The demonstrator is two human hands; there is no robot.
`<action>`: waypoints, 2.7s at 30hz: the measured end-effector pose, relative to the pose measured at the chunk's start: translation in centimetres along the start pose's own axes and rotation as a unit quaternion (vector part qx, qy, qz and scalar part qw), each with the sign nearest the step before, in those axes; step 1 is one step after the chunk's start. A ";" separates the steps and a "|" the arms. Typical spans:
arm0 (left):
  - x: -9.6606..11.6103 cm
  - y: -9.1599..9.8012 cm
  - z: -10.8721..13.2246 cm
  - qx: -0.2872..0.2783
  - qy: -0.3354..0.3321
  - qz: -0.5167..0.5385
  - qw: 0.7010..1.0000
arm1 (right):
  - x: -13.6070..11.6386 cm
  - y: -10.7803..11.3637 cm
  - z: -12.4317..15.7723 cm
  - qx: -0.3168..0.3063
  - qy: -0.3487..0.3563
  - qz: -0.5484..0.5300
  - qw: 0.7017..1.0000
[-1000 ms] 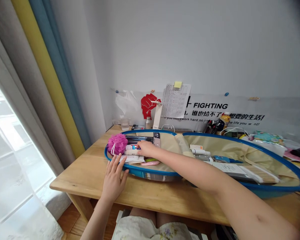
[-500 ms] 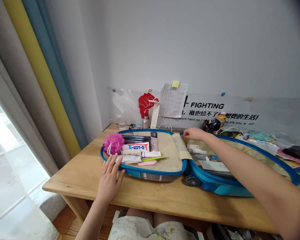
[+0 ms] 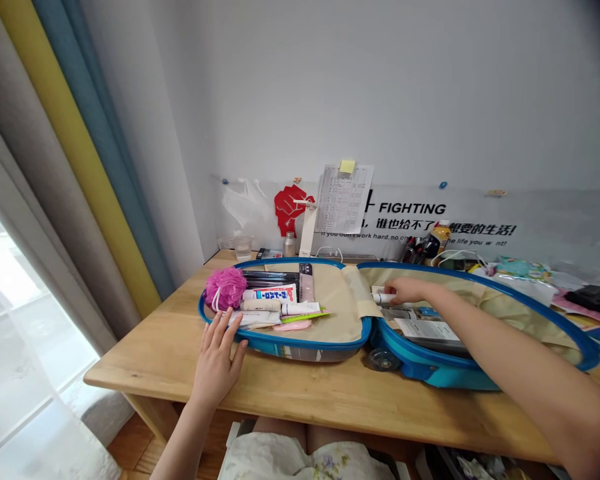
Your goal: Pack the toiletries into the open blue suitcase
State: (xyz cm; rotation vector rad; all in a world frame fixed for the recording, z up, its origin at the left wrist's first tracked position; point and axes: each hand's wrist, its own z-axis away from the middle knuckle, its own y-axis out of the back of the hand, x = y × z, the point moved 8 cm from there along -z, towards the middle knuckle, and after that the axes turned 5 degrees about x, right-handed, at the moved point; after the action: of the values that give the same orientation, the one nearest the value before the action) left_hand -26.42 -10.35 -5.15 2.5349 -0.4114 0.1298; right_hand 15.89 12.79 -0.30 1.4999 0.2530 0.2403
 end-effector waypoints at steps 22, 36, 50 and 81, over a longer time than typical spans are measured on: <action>-0.1 -0.1 0.0 -0.008 0.004 -0.005 1.000 | -30.8 1.4 -7.1 0.043 0.150 -0.118 0.981; -0.3 -0.2 0.0 -0.015 0.008 -0.011 1.000 | -32.4 -0.8 -8.0 0.021 0.137 -0.094 0.986; -0.1 -0.1 0.0 -0.007 -0.002 -0.012 1.000 | -32.8 -0.6 -7.4 0.014 0.192 -0.123 0.974; -0.1 -0.1 0.1 0.002 -0.001 0.010 1.000 | 0.9 -3.5 3.5 -0.184 -0.018 -0.120 0.975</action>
State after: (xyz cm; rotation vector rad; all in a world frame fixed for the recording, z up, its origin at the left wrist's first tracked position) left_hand -26.49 -10.32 -5.25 2.5354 -0.4386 0.1370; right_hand 17.82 9.59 -3.63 1.0936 0.3374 0.0611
